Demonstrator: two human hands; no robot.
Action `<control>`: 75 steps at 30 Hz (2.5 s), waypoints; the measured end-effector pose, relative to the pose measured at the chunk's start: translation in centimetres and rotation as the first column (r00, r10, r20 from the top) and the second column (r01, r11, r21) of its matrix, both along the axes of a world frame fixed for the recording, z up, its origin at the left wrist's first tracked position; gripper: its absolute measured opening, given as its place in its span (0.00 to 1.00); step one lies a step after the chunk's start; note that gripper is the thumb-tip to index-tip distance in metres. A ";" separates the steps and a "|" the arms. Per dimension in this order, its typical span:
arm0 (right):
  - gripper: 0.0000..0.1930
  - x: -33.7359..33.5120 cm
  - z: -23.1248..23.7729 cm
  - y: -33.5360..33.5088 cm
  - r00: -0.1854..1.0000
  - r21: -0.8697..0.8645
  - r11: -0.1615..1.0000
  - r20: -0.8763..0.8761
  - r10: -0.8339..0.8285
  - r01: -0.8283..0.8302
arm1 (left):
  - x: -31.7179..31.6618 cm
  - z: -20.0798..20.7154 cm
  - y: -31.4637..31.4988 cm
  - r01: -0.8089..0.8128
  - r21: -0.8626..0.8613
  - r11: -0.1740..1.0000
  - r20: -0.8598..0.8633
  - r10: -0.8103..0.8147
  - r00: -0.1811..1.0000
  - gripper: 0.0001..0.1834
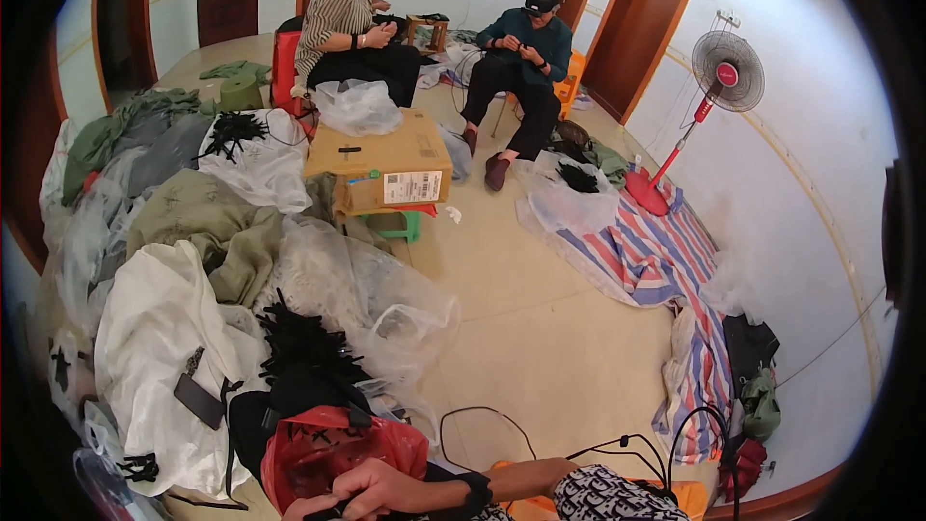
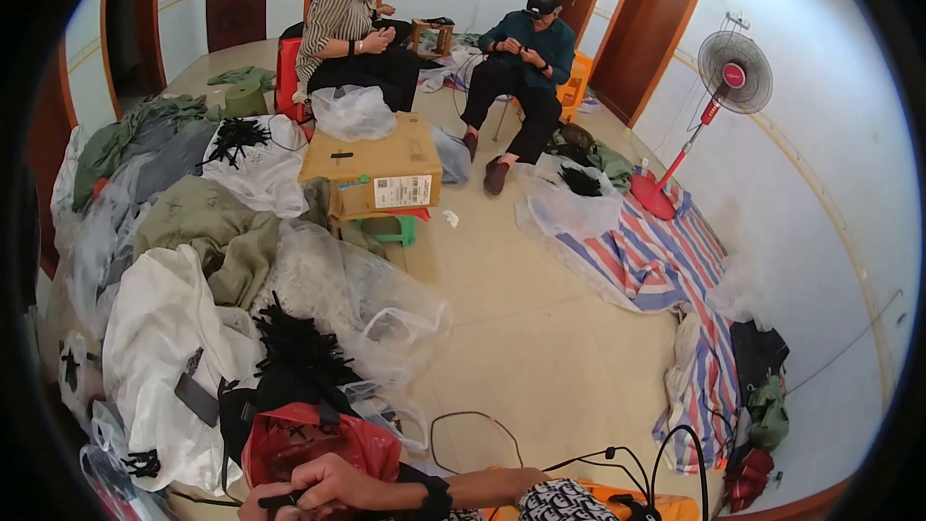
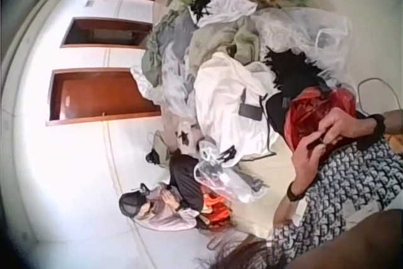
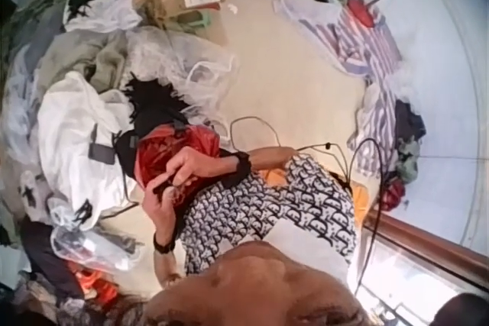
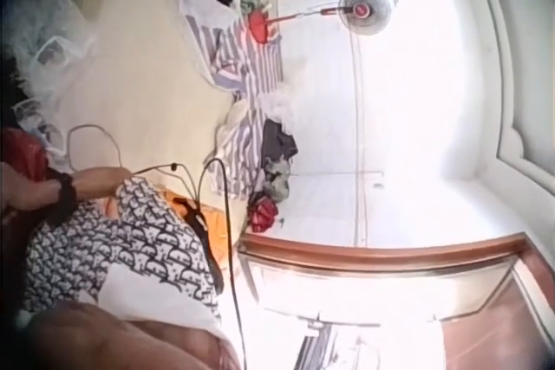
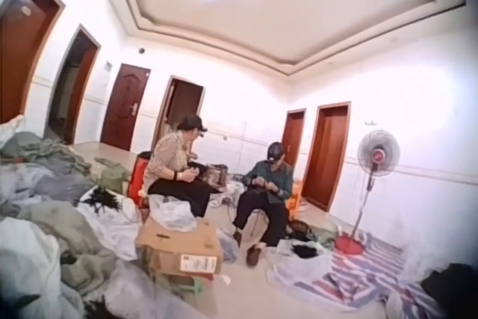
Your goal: Assembling plastic buckles onto shoe straps in a workshop setting.
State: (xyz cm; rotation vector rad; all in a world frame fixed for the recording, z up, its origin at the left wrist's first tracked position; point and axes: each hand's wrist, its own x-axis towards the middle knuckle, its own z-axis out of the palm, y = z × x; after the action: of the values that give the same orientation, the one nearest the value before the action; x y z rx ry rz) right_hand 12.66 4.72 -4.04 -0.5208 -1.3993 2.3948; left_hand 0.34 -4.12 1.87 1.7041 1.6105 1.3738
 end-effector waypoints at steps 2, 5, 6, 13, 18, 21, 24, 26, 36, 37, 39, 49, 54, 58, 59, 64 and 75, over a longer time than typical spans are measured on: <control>0.07 0.1 -0.3 0.2 0.985 -0.067 0.983 -0.040 0.168 -0.170 | -0.1 0.0 -0.9 -0.013 -0.107 0.994 0.140 0.028 0.990 0.10; 0.12 0.0 -0.2 -0.1 0.996 0.106 0.994 -0.084 -0.011 0.020 | -0.9 -0.4 -2.4 -0.039 -0.230 0.972 0.374 0.125 0.919 0.10; 0.12 0.1 -0.1 -0.1 0.996 0.108 0.994 -0.087 -0.011 0.020 | -1.0 -0.4 -2.7 -0.060 -0.241 0.969 0.477 0.172 0.862 0.11; 0.09 -0.4 0.0 0.5 0.981 0.519 0.848 -0.193 -0.003 0.105 | -0.6 1.0 -1.6 -0.133 -0.029 0.991 -0.056 0.131 0.990 0.11; 0.05 -1.4 -1.4 0.3 0.964 -0.091 0.978 -0.209 0.164 -0.186 | -0.4 1.0 -1.0 -0.065 -0.030 0.997 0.027 0.066 0.997 0.10; 0.05 -1.2 0.5 0.0 0.980 -0.107 0.985 -0.156 0.121 -0.139 | 0.0 0.6 -0.7 -0.024 0.016 1.000 0.132 0.022 0.991 0.10; 0.05 -1.2 0.4 0.0 0.974 0.009 0.996 -0.211 0.085 -0.085 | 0.5 0.1 -0.8 -0.023 0.013 1.000 0.244 0.019 0.970 0.11; 0.05 -1.0 1.2 0.1 0.980 -0.048 0.986 -0.128 0.155 -0.162 | 0.6 -0.4 -0.7 -0.037 0.058 0.998 0.324 0.016 0.946 0.12; 0.06 -1.3 1.4 -0.5 0.981 0.042 0.995 -0.181 -0.076 0.085 | 0.1 -0.9 -0.6 -0.015 0.092 0.996 0.206 -0.005 0.979 0.11; 0.07 -1.5 1.6 0.2 0.959 0.294 0.941 -0.269 -0.084 0.165 | 0.1 -0.3 -0.1 -0.021 0.122 0.992 0.161 0.002 0.987 0.09; 0.05 -2.3 1.2 1.4 0.903 0.515 0.801 -0.424 -0.072 0.306 | -0.6 0.1 -0.1 -0.037 0.052 0.998 0.091 0.032 0.995 0.08; 0.08 0.0 2.0 2.4 0.929 0.857 0.362 -0.359 -0.088 0.365 | 0.0 -1.2 0.8 0.039 0.091 0.995 -0.454 0.006 0.891 0.12; 0.08 0.8 1.7 3.1 0.925 0.803 0.485 -0.377 -0.036 0.346 | -0.2 -0.5 0.8 0.062 -0.031 0.998 -0.461 -0.069 0.885 0.12; 0.08 1.6 1.0 3.2 0.968 0.707 0.677 -0.248 -0.032 0.204 | -0.5 -0.7 0.7 0.076 -0.028 0.997 -0.497 -0.080 0.864 0.13; 0.09 1.4 1.4 3.1 0.960 0.680 0.693 -0.270 -0.067 0.240 | -0.6 -0.7 0.7 0.075 -0.027 0.997 -0.501 -0.079 0.862 0.13; 0.13 1.0 3.8 3.5 0.984 0.920 0.353 -0.175 -0.026 0.173 | -0.7 -0.6 0.0 0.087 -0.020 0.996 -0.505 -0.085 0.859 0.13; 0.06 -0.4 0.7 3.5 0.892 0.749 0.658 -0.349 0.288 0.080 | -1.5 -1.7 -0.2 0.204 -0.094 0.975 -0.463 -0.224 0.858 0.15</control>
State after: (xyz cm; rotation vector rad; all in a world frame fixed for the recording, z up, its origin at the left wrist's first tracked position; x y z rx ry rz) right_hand 12.28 8.27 -3.36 0.3269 -2.0149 1.5827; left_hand -1.18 -4.34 0.12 2.2388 1.6030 0.8482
